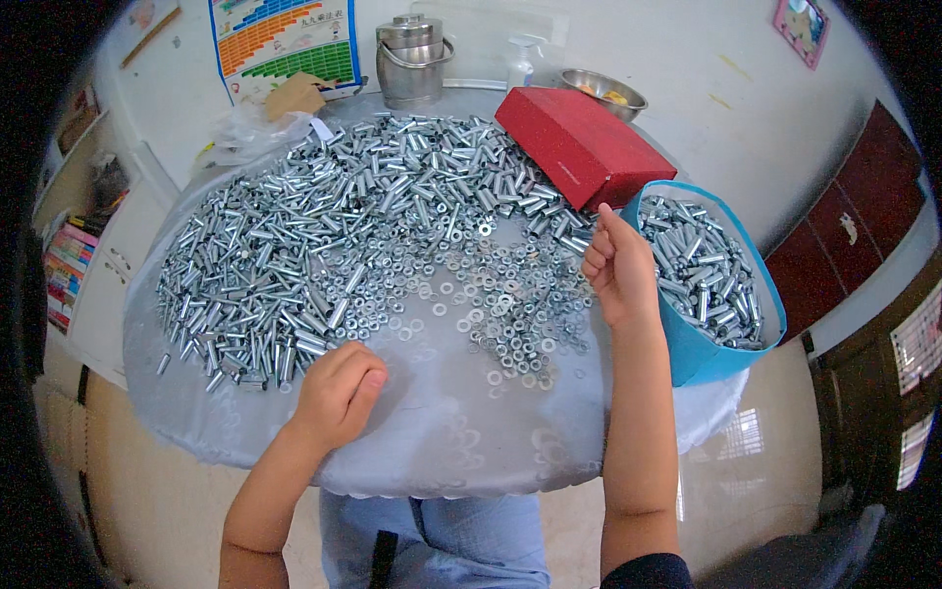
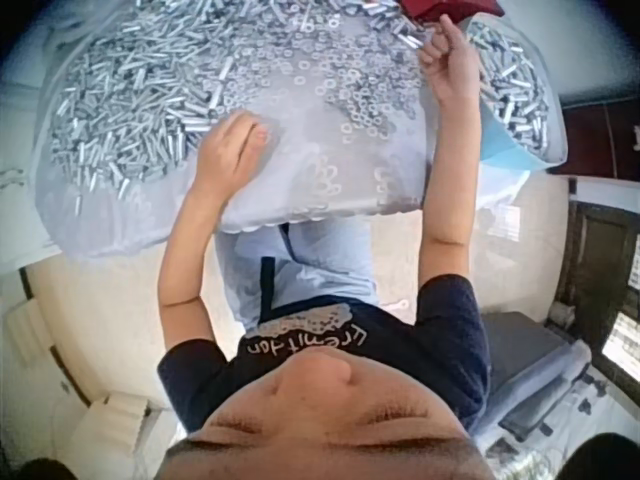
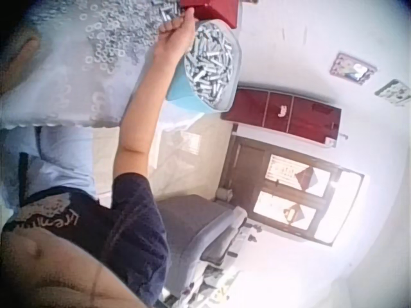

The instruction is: The person sits at a table covered with a large pile of metal bolts, nuts, and washers. They repeatedly pick up a bolt, thread a washer and a nut onto it by hand, and place the assembled fastener into a blue plastic bin on the right side of the table.

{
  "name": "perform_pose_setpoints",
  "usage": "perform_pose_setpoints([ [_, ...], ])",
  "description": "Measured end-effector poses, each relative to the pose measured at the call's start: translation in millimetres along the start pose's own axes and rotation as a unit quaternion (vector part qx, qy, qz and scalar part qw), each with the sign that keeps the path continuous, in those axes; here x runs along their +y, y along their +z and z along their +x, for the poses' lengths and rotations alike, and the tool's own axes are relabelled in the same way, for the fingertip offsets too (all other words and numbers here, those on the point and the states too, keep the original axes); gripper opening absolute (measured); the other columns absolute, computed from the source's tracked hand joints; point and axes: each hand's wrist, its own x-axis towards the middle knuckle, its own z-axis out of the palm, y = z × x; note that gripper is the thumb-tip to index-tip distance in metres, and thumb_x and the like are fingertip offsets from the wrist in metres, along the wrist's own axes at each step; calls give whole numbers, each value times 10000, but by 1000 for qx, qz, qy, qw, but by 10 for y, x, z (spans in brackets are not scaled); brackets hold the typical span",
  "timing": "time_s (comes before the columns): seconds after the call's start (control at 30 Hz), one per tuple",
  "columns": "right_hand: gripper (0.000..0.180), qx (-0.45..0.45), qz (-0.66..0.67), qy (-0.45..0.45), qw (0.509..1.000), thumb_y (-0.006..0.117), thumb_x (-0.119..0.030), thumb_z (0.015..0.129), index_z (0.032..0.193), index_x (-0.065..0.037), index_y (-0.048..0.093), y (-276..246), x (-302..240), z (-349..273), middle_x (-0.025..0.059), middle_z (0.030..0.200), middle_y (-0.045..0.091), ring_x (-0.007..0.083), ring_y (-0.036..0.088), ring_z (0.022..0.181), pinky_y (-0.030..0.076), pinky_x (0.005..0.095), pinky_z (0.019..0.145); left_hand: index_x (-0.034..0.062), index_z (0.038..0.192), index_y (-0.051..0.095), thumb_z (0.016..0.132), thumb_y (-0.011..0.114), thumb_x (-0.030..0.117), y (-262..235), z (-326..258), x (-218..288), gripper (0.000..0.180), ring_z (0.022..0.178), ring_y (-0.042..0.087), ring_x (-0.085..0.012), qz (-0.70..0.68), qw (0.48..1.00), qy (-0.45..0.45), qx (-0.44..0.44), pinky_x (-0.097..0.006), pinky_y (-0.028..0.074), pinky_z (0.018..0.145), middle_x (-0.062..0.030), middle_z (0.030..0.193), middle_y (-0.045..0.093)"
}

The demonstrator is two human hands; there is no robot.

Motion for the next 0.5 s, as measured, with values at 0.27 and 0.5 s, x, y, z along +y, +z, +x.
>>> perform_pose_setpoints([
  [0.27,182,44,-439,-270,856,633,-147,834,775,6,554,-38,318,79,-19,628,488,52,405,557,328,206,502,86,572,487,726,602,135,-384,-169,704,198,494,493,-234,-106,988,82,77,-327,344,433,-46,559,474],
  [0.5,174,-19,-514,-330,792,642,-129,825,776,11,552,221,450,-140,9,562,465,54,395,528,326,227,467,73,720,553,762,681,442,-645,-333,1295,392,536,501,-209,-289,929,121,194,-330,392,503,-37,630,514],
])
